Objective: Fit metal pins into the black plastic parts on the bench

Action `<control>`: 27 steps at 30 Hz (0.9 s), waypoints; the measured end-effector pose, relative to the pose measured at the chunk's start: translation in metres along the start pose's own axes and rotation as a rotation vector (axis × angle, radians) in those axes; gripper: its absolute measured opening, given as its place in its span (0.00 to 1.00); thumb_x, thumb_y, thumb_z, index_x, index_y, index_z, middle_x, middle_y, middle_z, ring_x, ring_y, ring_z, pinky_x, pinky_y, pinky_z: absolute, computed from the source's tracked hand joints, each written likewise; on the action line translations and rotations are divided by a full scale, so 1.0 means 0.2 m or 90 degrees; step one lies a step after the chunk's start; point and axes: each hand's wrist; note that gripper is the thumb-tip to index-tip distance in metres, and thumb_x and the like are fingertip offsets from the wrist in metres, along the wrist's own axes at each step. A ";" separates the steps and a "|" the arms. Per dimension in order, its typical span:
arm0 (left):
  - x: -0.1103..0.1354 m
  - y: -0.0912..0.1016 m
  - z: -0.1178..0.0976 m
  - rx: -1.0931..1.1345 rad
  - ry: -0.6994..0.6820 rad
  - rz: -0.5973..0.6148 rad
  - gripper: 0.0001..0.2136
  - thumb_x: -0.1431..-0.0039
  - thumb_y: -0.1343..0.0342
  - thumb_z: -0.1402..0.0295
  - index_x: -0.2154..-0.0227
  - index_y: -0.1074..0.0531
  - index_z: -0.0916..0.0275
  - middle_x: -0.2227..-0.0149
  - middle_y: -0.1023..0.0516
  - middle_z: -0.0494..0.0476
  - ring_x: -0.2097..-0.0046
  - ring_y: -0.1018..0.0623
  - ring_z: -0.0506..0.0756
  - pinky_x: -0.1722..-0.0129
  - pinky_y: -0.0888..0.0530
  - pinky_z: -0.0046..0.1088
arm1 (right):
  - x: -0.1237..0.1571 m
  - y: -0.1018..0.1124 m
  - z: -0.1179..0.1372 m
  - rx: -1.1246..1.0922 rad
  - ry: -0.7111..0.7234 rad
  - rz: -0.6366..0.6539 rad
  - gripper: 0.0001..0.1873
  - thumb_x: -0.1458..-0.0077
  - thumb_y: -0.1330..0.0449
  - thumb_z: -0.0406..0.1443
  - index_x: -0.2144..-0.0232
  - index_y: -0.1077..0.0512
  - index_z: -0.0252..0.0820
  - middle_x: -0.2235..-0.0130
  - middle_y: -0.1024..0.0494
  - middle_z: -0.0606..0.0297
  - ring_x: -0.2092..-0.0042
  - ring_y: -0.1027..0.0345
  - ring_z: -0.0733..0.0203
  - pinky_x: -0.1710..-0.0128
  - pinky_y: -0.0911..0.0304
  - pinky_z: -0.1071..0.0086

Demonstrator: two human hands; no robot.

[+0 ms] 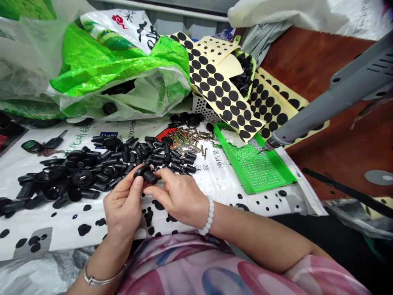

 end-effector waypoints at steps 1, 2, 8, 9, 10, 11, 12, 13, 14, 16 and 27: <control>0.00 0.00 -0.01 0.000 0.003 0.003 0.15 0.45 0.42 0.62 0.55 0.25 0.59 0.57 0.20 0.54 0.56 0.21 0.55 0.53 0.24 0.29 | 0.01 0.00 0.00 0.058 0.026 -0.006 0.17 0.39 0.49 0.46 0.60 0.33 0.37 0.71 0.26 0.63 0.73 0.34 0.62 0.75 0.47 0.72; 0.00 -0.01 -0.01 -0.002 0.002 0.006 0.15 0.45 0.42 0.62 0.55 0.25 0.60 0.57 0.20 0.54 0.57 0.21 0.54 0.54 0.24 0.29 | 0.01 0.00 0.00 0.111 0.053 -0.007 0.16 0.38 0.51 0.44 0.59 0.34 0.36 0.69 0.25 0.60 0.71 0.33 0.61 0.74 0.46 0.71; 0.00 0.00 0.00 -0.056 -0.048 0.023 0.15 0.44 0.44 0.63 0.55 0.26 0.61 0.56 0.20 0.54 0.57 0.21 0.55 0.52 0.25 0.30 | -0.03 -0.05 -0.01 0.058 -0.001 -0.005 0.15 0.39 0.52 0.40 0.69 0.33 0.36 0.74 0.27 0.60 0.74 0.35 0.62 0.75 0.48 0.71; 0.00 0.00 0.00 -0.057 -0.055 0.030 0.15 0.44 0.44 0.63 0.54 0.26 0.60 0.55 0.21 0.54 0.57 0.21 0.55 0.52 0.25 0.31 | -0.04 -0.05 -0.01 -0.045 -0.034 0.000 0.15 0.39 0.51 0.40 0.73 0.33 0.37 0.77 0.29 0.63 0.75 0.36 0.64 0.76 0.48 0.72; 0.00 0.01 0.01 -0.060 -0.065 0.033 0.15 0.43 0.44 0.63 0.53 0.26 0.60 0.54 0.21 0.54 0.56 0.21 0.55 0.52 0.25 0.32 | -0.05 -0.06 -0.01 -0.168 -0.073 0.013 0.15 0.40 0.50 0.39 0.76 0.34 0.38 0.80 0.31 0.66 0.78 0.39 0.67 0.77 0.49 0.73; 0.00 0.01 0.01 -0.068 -0.081 0.029 0.15 0.43 0.44 0.63 0.53 0.26 0.59 0.54 0.21 0.54 0.56 0.21 0.55 0.52 0.25 0.32 | -0.06 -0.06 -0.01 -0.305 -0.119 0.036 0.16 0.40 0.51 0.39 0.77 0.35 0.38 0.82 0.34 0.69 0.80 0.41 0.69 0.79 0.49 0.74; 0.00 0.01 0.01 -0.080 -0.100 0.021 0.15 0.43 0.44 0.63 0.53 0.26 0.59 0.55 0.21 0.53 0.57 0.21 0.54 0.51 0.25 0.31 | -0.06 -0.06 0.00 -0.444 -0.170 0.068 0.17 0.39 0.52 0.40 0.78 0.36 0.39 0.84 0.37 0.72 0.83 0.45 0.71 0.81 0.51 0.76; 0.00 0.02 0.01 -0.096 -0.118 0.010 0.14 0.43 0.44 0.64 0.54 0.26 0.59 0.55 0.20 0.53 0.57 0.21 0.54 0.51 0.26 0.31 | -0.06 -0.05 0.00 -0.576 -0.228 0.108 0.18 0.39 0.53 0.40 0.78 0.37 0.39 0.86 0.39 0.75 0.86 0.50 0.73 0.84 0.54 0.76; 0.01 0.02 0.01 -0.111 -0.133 -0.001 0.14 0.43 0.44 0.64 0.55 0.25 0.59 0.56 0.20 0.53 0.57 0.21 0.54 0.50 0.26 0.30 | -0.07 -0.05 0.00 -0.694 -0.286 0.154 0.18 0.38 0.54 0.41 0.77 0.37 0.39 0.87 0.41 0.77 0.88 0.54 0.74 0.86 0.57 0.77; 0.01 0.02 0.01 -0.124 -0.144 -0.010 0.13 0.43 0.44 0.65 0.55 0.25 0.59 0.56 0.20 0.52 0.57 0.21 0.53 0.50 0.28 0.28 | -0.07 -0.04 0.01 -0.877 -0.375 0.250 0.20 0.37 0.57 0.42 0.76 0.37 0.39 0.89 0.43 0.79 0.90 0.60 0.75 0.88 0.61 0.78; 0.02 0.04 -0.06 -0.047 -0.269 0.176 0.16 0.41 0.47 0.73 0.51 0.29 0.54 0.47 0.28 0.54 0.47 0.27 0.55 0.46 0.31 0.33 | 0.01 -0.06 -0.05 -0.742 -0.142 0.108 0.09 0.45 0.43 0.39 0.68 0.33 0.38 0.80 0.34 0.76 0.86 0.45 0.77 0.88 0.50 0.82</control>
Point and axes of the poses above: each hand's wrist, its own x-axis away from the middle knuckle, its own y-axis out of the back of the hand, z = x × y
